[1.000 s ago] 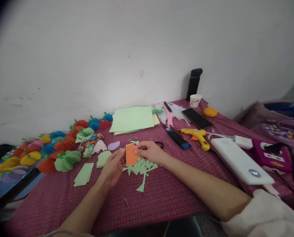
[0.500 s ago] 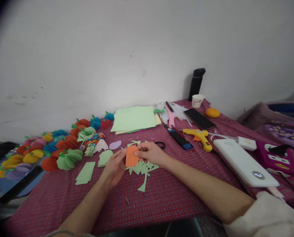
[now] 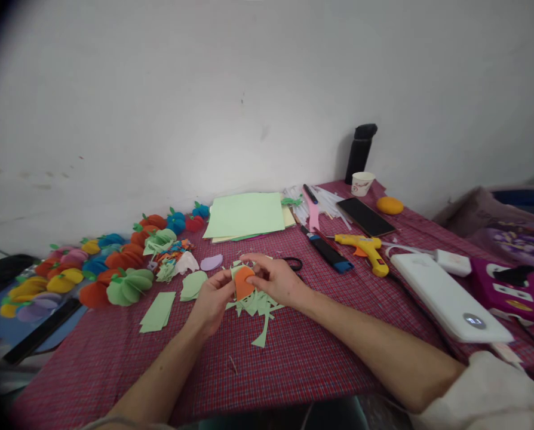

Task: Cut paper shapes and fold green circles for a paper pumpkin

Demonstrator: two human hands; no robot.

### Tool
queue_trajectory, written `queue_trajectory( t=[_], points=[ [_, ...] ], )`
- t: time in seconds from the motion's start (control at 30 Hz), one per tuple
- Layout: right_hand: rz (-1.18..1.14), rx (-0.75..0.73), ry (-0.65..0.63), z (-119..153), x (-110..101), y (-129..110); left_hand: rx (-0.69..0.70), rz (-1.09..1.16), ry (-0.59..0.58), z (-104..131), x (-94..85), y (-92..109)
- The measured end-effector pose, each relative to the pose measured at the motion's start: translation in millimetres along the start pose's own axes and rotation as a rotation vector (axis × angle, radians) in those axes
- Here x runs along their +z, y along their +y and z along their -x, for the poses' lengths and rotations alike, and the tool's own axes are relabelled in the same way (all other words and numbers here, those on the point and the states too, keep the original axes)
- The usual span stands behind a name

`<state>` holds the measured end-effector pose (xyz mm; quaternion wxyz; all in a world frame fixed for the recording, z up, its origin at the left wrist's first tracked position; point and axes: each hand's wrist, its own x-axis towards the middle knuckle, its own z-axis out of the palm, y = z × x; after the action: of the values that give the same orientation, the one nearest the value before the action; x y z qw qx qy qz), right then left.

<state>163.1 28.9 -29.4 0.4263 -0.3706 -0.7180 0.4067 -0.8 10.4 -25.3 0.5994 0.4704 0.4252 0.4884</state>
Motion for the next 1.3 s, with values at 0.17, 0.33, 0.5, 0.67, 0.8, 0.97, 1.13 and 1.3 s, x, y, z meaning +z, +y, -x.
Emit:
queue_trajectory(
  t=[0.17, 0.33, 0.5, 0.67, 0.8, 0.97, 1.13, 1.3],
  points=[
    [0.227, -0.186, -0.045, -1, -5, -4, 0.022, -0.026, 0.062, -2, -3.1, -2],
    [0.076, -0.026, -0.06, -6, -15, -1, 0.085, 0.133, 0.171, -9, -8.9, 5],
    [-0.098, 0.092, -0.053, -10, -22, 8, 0.139, 0.191, 0.242, -14, -17.3, 11],
    [-0.184, 0.17, -0.034, -13, -25, 14, 0.191, 0.143, 0.276, -18, -21.4, 7],
    [-0.22, 0.238, 0.017, -16, -28, 19, 0.218, 0.012, 0.421, -23, -33.6, 13],
    [-0.184, 0.275, 0.03, -18, -33, 24, 0.187, -0.124, 0.517, -19, -84.2, 42],
    [-0.143, 0.317, -0.016, -19, -32, 27, 0.154, -0.376, 0.544, -8, -138.2, 56],
    [-0.114, 0.325, -0.105, -18, -29, 36, 0.026, -0.611, 0.452, -11, -148.3, 37]
  ],
)
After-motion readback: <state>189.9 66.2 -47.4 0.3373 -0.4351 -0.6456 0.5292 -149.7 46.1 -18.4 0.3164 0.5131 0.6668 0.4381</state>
